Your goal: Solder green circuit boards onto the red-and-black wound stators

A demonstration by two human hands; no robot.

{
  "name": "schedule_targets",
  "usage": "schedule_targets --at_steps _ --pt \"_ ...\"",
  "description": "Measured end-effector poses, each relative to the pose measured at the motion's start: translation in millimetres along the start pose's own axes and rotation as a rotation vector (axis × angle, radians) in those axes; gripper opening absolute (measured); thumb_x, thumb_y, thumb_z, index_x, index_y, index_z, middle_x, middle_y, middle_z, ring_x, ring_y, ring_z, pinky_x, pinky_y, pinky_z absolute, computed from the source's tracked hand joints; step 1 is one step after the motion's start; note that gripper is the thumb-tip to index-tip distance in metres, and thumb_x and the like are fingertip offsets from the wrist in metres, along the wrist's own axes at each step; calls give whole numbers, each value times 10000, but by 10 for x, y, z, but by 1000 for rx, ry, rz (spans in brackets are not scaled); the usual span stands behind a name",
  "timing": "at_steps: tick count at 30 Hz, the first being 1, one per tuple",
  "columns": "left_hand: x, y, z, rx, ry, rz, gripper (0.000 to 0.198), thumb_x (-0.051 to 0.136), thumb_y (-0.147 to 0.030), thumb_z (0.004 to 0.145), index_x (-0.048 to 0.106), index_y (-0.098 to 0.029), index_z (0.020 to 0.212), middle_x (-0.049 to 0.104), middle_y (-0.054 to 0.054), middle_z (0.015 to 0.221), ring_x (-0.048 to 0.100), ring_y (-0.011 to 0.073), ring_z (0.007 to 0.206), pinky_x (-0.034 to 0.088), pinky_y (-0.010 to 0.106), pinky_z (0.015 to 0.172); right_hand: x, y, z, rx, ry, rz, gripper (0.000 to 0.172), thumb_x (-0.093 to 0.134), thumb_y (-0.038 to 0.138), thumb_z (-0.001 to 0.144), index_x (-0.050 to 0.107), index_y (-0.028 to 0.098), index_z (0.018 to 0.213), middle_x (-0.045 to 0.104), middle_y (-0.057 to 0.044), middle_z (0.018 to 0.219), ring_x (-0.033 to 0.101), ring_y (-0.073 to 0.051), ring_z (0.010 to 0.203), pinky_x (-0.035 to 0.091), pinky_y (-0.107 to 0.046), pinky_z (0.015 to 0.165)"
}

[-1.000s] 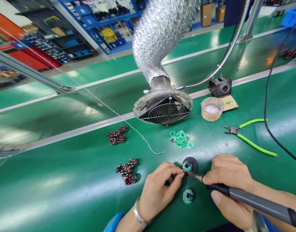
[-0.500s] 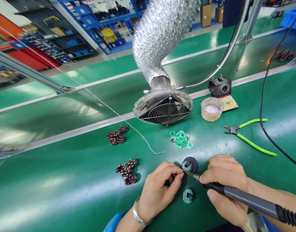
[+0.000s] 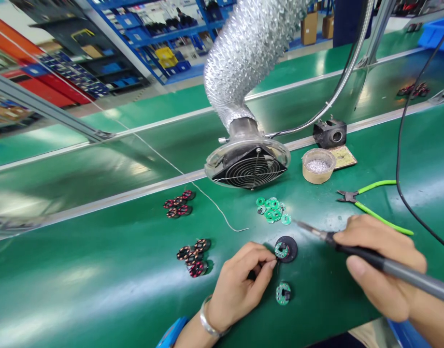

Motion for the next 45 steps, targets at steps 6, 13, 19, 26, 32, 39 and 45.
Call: schedule_targets --at_steps 6,13,19,26,32,39,45 --pt "41 -75 15 53 75 -37 127 509 -91 855 598 -178 828 627 39 752 564 124 618 472 215 556 -214 -310 -265 95 -54 76 198 608 194 819 704 214 991 629 -68 772 566 -234 668 417 -383 551" --pt "-468 55 61 48 -158 339 129 537 -94 853 591 -187 925 637 57 854 603 195 796 516 307 711 10 -144 -227 0 86 11 266 549 124 815 674 224 1027 655 -88 776 624 -271 721 472 -386 548" --pt "-533 374 145 -50 -53 808 150 517 -60 844 601 -176 800 633 97 958 572 234 775 511 373 706 92 -200 -215 12 105 23 253 550 143 825 674 226 1029 653 -89 802 620 -270 716 487 -406 584" --pt "-220 -114 5 105 29 352 135 445 -107 942 538 -201 919 628 0 772 603 137 671 487 231 628 301 118 -107 -63 289 4 244 508 120 819 605 204 1027 662 -73 765 648 -224 693 470 -320 524" --pt "-79 -268 -104 142 -51 298 119 479 -104 928 513 -212 892 585 -26 648 558 117 529 430 215 516 496 202 -132 -115 299 101 214 462 147 793 588 174 963 579 -10 611 542 -153 481 402 -279 464" --pt "-43 -257 -103 168 -60 323 108 463 -121 950 523 -209 935 648 -1 706 606 138 579 466 235 555 563 176 -183 -104 282 143 247 463 148 774 610 161 972 563 -5 595 514 -147 465 396 -278 468" --pt "-96 -255 -92 161 -73 336 134 478 -79 921 514 -208 915 663 -3 713 627 144 590 478 242 564 600 196 -142 -113 293 127 241 453 141 770 607 159 954 569 -4 596 515 -139 460 391 -267 447"
Point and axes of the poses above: each hand's wrist, its own z-axis towards the middle knuckle, its own x-axis out of the palm, y = z × x, the point moved 10 cm from there along z, towards the middle knuckle
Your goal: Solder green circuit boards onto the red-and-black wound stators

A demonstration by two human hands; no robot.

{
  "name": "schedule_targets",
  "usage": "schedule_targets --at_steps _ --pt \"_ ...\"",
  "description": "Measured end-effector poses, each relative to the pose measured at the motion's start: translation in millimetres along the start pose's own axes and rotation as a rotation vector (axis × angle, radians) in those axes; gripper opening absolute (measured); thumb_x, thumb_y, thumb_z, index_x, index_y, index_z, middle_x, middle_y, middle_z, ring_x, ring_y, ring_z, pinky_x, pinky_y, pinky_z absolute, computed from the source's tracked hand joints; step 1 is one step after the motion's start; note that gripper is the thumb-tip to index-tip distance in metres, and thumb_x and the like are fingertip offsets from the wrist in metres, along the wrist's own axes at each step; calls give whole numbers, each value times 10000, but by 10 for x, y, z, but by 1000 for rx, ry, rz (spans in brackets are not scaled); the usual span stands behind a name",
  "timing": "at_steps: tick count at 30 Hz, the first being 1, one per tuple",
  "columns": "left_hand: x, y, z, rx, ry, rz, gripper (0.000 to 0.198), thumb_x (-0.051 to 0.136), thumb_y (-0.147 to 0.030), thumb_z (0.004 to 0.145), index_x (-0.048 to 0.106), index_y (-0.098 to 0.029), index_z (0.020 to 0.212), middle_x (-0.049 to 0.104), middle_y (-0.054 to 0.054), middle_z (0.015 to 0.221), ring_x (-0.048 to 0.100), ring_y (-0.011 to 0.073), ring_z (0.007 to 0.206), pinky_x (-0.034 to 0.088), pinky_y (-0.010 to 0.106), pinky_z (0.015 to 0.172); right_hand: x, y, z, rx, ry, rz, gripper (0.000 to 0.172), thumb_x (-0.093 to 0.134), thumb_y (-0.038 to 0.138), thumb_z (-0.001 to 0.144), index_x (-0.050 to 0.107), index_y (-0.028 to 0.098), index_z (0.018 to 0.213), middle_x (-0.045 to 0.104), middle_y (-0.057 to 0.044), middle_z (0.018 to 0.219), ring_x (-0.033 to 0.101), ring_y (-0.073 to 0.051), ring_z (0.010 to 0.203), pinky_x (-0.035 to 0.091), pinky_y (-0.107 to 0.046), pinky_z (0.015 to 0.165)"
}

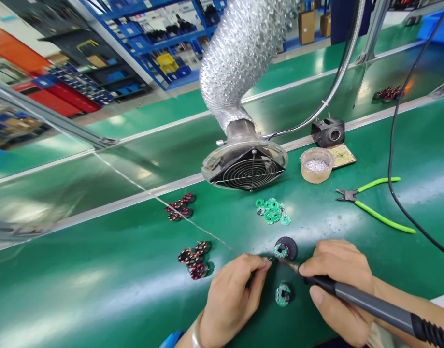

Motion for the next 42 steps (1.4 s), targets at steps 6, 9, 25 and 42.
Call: schedule_targets --at_steps 6,9,25,42 --pt "-40 5 27 5 -22 11 133 494 -72 906 519 -203 912 669 -2 714 622 144 579 478 246 557 15 -19 -10 10 17 -10 250 453 140 771 606 162 967 577 -7 601 524 -144 462 398 -269 450" --pt "-55 12 35 -7 -31 9 130 497 -75 907 519 -202 917 662 -2 707 622 140 575 479 239 552 12 -19 -5 9 17 -2 263 455 137 769 603 168 984 577 -7 603 532 -151 464 400 -271 453" --pt "-143 52 11 -48 -25 -105 202 470 -46 844 503 -185 987 650 50 809 645 160 722 540 253 648 14 -25 -40 -15 -7 49 260 459 128 765 610 140 976 559 -11 615 515 -142 489 386 -282 462" --pt "-120 -18 -7 56 -28 -167 247 473 25 827 542 -182 944 708 42 786 695 145 717 558 230 651 -11 -82 -82 22 -13 78 264 467 139 765 618 154 980 560 -11 620 505 -138 496 375 -280 468"
Point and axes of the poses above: each hand's wrist, its own z-axis towards the middle knuckle, its own x-axis out of the palm, y = z × x, the point moved 10 cm from there along z, towards the middle knuckle
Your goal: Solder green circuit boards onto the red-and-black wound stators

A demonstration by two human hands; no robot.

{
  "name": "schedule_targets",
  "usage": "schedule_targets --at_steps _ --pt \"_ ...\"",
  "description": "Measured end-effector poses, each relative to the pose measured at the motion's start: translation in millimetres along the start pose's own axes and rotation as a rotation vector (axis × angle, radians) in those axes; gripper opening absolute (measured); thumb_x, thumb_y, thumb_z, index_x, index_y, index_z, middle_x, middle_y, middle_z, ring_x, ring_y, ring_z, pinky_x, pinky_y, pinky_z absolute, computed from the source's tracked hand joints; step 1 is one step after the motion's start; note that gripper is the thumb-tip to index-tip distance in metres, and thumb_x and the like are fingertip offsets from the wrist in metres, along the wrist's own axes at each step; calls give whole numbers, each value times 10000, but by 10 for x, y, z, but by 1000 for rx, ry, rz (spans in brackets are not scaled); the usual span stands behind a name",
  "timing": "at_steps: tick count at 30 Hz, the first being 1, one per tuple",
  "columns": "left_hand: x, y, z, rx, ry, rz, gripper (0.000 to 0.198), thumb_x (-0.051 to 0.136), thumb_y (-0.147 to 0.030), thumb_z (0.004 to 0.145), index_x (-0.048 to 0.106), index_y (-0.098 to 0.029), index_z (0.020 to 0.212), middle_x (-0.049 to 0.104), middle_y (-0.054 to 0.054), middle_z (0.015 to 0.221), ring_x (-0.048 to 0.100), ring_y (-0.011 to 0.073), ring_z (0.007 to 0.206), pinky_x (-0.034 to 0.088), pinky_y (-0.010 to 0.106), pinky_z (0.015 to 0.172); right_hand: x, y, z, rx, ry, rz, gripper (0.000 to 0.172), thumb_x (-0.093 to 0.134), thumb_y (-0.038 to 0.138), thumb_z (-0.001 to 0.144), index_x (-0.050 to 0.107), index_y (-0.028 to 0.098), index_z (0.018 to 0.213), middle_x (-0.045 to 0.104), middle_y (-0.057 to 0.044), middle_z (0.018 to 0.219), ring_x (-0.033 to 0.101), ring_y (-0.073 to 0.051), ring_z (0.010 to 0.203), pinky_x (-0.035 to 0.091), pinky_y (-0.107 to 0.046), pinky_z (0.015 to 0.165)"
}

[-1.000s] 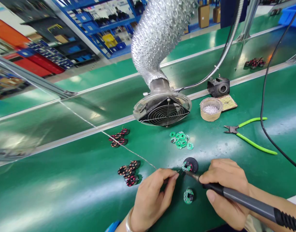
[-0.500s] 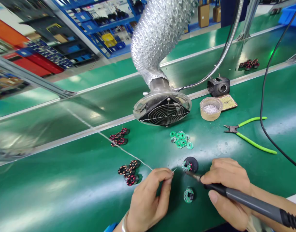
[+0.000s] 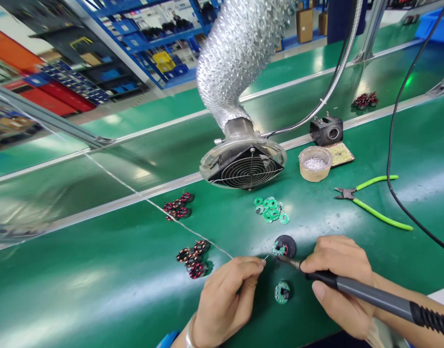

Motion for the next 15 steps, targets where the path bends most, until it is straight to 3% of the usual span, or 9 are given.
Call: schedule_targets --at_steps 15 --pt "-41 31 62 -51 -3 34 236 495 6 818 536 -187 946 693 30 772 664 143 669 532 241 619 -52 12 -15 3 -33 16 273 461 129 756 605 161 985 558 -13 632 519 -144 511 403 -297 494"
Point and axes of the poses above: each hand's wrist, its own z-axis towards the middle knuckle, its own x-axis out of the palm, y = z × x, the point moved 10 cm from there along z, towards the middle knuckle
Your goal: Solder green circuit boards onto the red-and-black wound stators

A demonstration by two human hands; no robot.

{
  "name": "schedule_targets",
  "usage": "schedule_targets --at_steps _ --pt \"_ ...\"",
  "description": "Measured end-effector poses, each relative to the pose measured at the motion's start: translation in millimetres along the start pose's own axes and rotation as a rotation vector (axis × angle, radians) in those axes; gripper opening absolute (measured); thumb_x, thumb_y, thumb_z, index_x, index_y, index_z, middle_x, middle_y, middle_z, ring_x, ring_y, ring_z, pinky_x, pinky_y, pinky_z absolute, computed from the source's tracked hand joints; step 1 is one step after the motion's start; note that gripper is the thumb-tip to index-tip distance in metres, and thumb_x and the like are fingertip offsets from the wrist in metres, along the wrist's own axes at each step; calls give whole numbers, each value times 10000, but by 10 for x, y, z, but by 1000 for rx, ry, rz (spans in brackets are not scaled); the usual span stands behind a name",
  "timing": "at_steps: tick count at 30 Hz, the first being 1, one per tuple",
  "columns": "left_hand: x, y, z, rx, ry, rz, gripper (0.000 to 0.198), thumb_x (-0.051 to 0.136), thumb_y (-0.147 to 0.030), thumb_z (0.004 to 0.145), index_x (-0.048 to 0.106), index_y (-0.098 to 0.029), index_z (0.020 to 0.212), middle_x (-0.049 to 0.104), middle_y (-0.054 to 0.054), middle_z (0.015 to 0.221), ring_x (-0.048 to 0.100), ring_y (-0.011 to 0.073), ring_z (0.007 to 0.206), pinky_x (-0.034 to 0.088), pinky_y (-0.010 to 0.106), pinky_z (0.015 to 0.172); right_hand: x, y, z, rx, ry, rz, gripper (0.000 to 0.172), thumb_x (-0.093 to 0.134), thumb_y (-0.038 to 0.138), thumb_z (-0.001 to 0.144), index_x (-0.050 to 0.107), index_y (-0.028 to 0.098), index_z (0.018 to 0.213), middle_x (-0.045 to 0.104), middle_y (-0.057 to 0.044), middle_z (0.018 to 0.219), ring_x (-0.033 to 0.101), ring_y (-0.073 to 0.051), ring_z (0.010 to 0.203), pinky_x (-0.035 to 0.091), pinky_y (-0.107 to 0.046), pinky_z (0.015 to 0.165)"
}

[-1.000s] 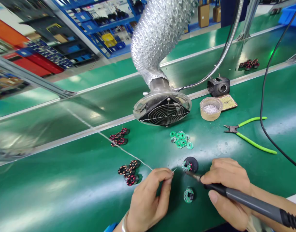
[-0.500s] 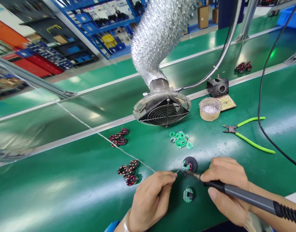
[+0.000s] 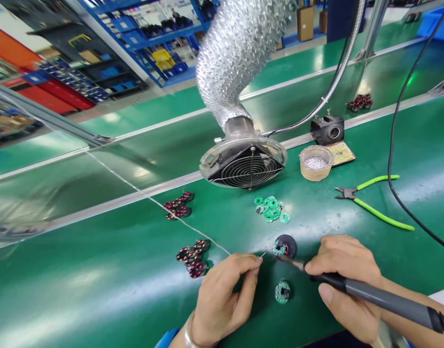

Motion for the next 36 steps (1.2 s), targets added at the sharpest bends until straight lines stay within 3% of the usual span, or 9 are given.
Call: schedule_targets --at_steps 8,11,14,17,20,24,27,32,36 --pt "-5 67 -26 -19 -11 47 204 484 -31 833 538 -195 942 669 18 756 651 150 671 530 258 621 -20 1 -33 7 -12 -28 222 465 189 832 614 175 997 572 -16 633 534 -156 504 429 -309 498" --pt "-54 271 -39 -154 -47 173 180 494 -90 863 557 -187 1001 659 94 1014 672 163 755 554 274 636 -150 -25 -44 22 -45 -99 225 480 179 848 624 196 1020 608 -26 667 569 -173 550 450 -315 513" --pt "-69 410 -69 -251 -63 225 192 533 -147 876 571 -182 1061 583 138 1188 644 119 651 547 255 570 -463 -119 16 8 -184 -308 267 544 160 839 658 226 1071 665 -48 816 618 -198 687 491 -333 600" --pt "127 354 -68 -197 68 88 122 550 -152 887 598 -200 988 660 51 926 607 110 589 518 228 546 -823 -215 84 -44 -431 -605 316 597 230 862 648 237 1173 693 -76 981 651 -236 851 522 -394 777" --pt "281 280 -65 -174 151 -42 79 558 -154 894 623 -198 908 672 23 788 600 126 615 493 220 556 -831 -593 200 158 -285 -774 260 559 291 920 655 234 1155 709 -54 946 678 -199 811 540 -314 729" --pt "319 278 -39 -218 132 -147 98 557 -165 894 648 -184 863 658 30 759 558 118 592 454 214 542 -928 -670 62 226 -241 -817 263 486 292 979 585 232 1215 690 9 751 639 -105 513 521 -214 571" --pt "337 343 -36 -314 126 -222 113 558 -176 880 660 -174 831 616 20 713 507 103 544 417 205 509 -1095 -673 -104 192 -171 -874 194 595 348 920 642 221 1059 720 -52 880 705 -172 703 532 -262 698" --pt "467 552 -113 -596 184 -361 128 579 -216 839 643 -166 739 534 -32 558 463 86 465 368 189 469 -1250 -1048 -293 108 250 -1114 673 681 581 797 505 117 1251 536 -251 1344 547 -383 1207 459 -458 959" --pt "603 665 -198 -797 218 -546 126 575 -262 827 619 -163 764 516 -56 484 500 91 433 355 175 445 -1454 -1252 -259 84 311 -1104 415 645 469 869 606 154 1137 682 -155 960 655 -276 829 478 -400 725"
Point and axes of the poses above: each hand's wrist, its own z-axis towards the middle knuckle, its own x-axis out of the palm, y = z × x, the point moved 10 cm from there along z, towards the middle knuckle
